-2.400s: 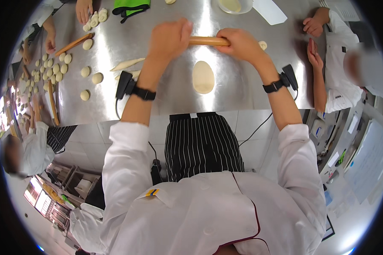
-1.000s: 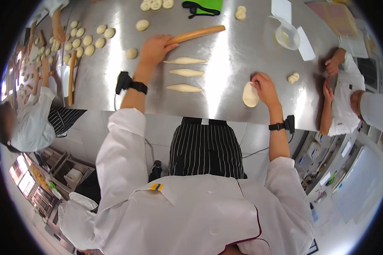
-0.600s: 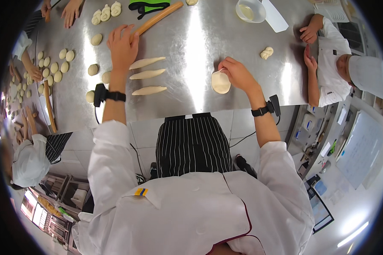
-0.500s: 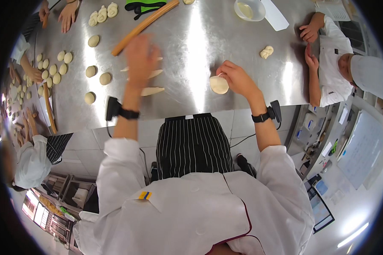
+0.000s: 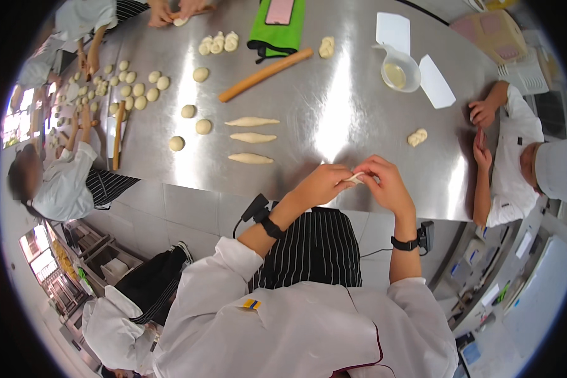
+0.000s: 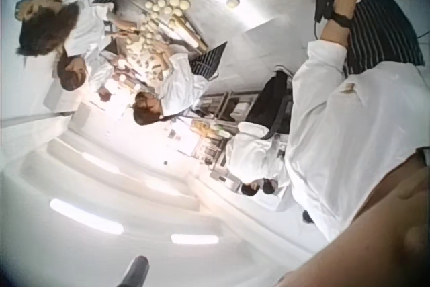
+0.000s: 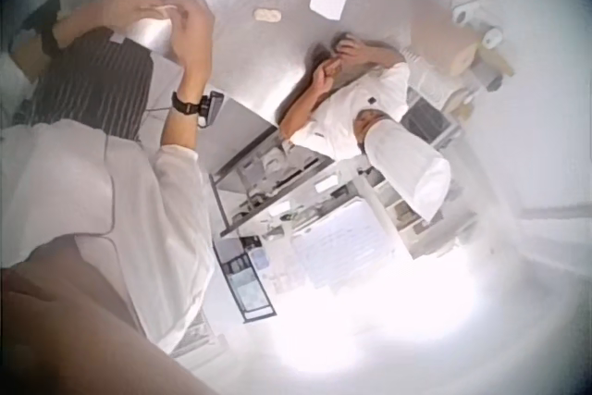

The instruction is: Rolling and shaping dough on a table in a bakery kitchen.

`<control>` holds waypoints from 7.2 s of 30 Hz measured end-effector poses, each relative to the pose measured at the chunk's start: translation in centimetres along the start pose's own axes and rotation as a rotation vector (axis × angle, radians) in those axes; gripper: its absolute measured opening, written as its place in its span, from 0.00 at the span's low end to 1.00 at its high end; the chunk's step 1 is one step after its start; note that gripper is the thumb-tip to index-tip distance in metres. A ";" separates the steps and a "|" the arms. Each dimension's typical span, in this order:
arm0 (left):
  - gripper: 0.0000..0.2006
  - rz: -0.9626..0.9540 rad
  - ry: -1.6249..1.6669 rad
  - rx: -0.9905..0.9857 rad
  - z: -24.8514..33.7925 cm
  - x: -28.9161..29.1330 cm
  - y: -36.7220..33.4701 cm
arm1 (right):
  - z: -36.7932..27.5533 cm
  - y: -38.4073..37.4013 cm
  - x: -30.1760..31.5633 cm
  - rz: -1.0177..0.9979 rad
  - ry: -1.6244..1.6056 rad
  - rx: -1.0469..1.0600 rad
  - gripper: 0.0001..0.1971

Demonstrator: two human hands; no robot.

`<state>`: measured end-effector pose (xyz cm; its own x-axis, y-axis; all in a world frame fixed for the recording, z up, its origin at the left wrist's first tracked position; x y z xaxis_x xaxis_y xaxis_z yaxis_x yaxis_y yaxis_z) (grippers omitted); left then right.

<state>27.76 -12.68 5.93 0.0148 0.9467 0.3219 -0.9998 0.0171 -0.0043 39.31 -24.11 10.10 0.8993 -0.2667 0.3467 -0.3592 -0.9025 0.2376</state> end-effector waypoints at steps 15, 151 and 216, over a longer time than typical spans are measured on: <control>0.17 0.239 -0.759 -0.251 -5.4 -4.2 4.5 | 7.8 1.6 -7.4 0.067 0.437 0.374 0.10; 0.14 0.652 -0.200 0.172 -5.6 -6.9 8.3 | 6.8 5.7 -9.4 0.483 0.410 0.272 0.12; 0.27 0.284 -0.595 0.318 -8.3 -6.8 4.7 | 10.6 1.5 -12.2 0.471 0.613 -0.119 0.28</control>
<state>23.04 -16.39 -4.15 -0.1626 0.5641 0.8095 -0.9202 -0.3828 0.0819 30.42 -25.78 -3.42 0.3593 -0.3472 0.8662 -0.7243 -0.6891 0.0242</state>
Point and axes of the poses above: each hand's wrist, its own y-axis away from the middle knuckle, its own x-axis out of the back of the hand, z = x × y, the point moved 7 cm from there along -y, towards the middle knuckle, and after that the axes turned 5 degrees about -z, right-handed, at the moved point
